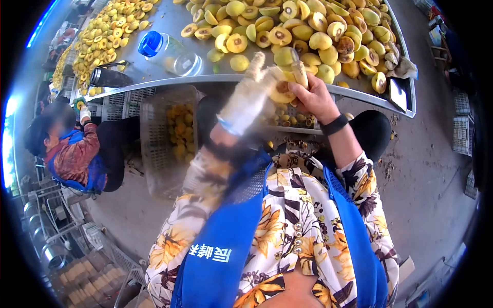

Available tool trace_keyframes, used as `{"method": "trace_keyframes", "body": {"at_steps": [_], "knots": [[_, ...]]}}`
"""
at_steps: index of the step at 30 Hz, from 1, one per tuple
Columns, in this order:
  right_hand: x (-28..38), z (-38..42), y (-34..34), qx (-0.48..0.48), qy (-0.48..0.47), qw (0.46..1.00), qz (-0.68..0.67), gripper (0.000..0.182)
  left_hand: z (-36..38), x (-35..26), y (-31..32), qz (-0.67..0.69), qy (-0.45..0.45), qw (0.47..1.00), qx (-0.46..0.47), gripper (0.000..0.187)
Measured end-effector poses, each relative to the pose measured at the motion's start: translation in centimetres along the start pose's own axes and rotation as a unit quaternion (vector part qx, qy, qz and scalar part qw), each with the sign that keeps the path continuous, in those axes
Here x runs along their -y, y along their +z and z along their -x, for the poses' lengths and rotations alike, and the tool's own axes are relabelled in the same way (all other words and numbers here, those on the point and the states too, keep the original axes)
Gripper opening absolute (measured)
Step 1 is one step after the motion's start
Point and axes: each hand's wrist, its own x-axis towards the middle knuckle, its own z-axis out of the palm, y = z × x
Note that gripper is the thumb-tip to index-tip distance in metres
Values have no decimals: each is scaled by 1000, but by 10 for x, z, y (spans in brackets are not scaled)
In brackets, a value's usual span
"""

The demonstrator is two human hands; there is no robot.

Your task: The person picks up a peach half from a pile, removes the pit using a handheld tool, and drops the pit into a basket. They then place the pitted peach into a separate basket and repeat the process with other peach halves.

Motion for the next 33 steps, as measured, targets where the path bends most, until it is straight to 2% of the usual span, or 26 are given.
{"method": "trace_keyframes", "body": {"at_steps": [2, 4, 6, 7, 9, 10, 11, 12, 13, 15, 17, 19, 21, 22, 23, 24, 25, 27, 30, 31, 33], "knots": [[8, 4, -4, 86, -18, 993, 82, 34, -4, 4, -24, 162, -147, 962, 163, 61], [11, 3, 8, 18, -87, 970, 225, 33, 16, -4, -5, 12, -102, 989, 104, 56], [12, 3, 13, -65, -124, 931, 337, 35, 17, 7, 1, -41, -13, 998, 51, 45], [13, 5, 14, -74, -139, 931, 329, 33, 12, 21, 0, -16, 54, 998, 27, 43], [8, 16, 20, -68, -87, 937, 333, 28, 1, 33, -6, 171, -80, 979, -83, 44], [9, 23, 24, -66, -61, 938, 335, 26, 1, 34, -4, 180, -58, 976, -108, 42], [16, 32, 31, -54, -88, 919, 381, 25, -1, 36, -1, 188, -36, 972, -133, 41], [9, 34, 32, -56, -76, 923, 373, 25, -2, 38, 2, 197, -15, 968, -157, 39], [-3, 37, 35, -57, -63, 927, 365, 25, -1, 30, 3, 206, -49, 965, -155, 33], [-21, 40, 38, -63, -71, 931, 354, 24, -1, 33, 9, 164, 1, 974, -156, 32], [-25, 40, 39, -70, -50, 926, 367, 24, -7, 43, 8, 199, -10, 971, -134, 29], [-24, 41, 42, -73, -28, 927, 366, 24, -21, 64, -3, 312, -86, 942, -92, 27], [-19, 43, 45, -75, -4, 933, 351, 24, -11, 68, 8, 186, 100, 970, -120, 25], [-16, 45, 48, -71, 2, 936, 344, 23, -6, 63, 11, 62, 162, 977, -126, 25], [-11, 48, 51, -67, 7, 939, 336, 22, -1, 57, 15, -58, 222, 962, -146, 26], [-9, 50, 52, -63, 12, 943, 328, 22, 2, 48, 13, -233, 245, 928, -155, 29], [-9, 50, 52, -46, 5, 945, 323, 21, 4, 43, 11, -401, 260, 864, -159, 31], [-9, 51, 51, -11, -10, 950, 311, 20, -1, 54, -3, -303, 258, 910, -113, 26], [-6, 49, 45, 51, 2, 952, 303, 23, -5, 59, -9, -158, 175, 969, -69, 22], [-7, 50, 45, 44, -31, 953, 300, 22, -5, 54, -13, -192, 140, 970, -46, 23], [-10, 50, 44, 30, -99, 950, 293, 21, -5, 41, -10, -173, 104, 979, -41, 23]]}}
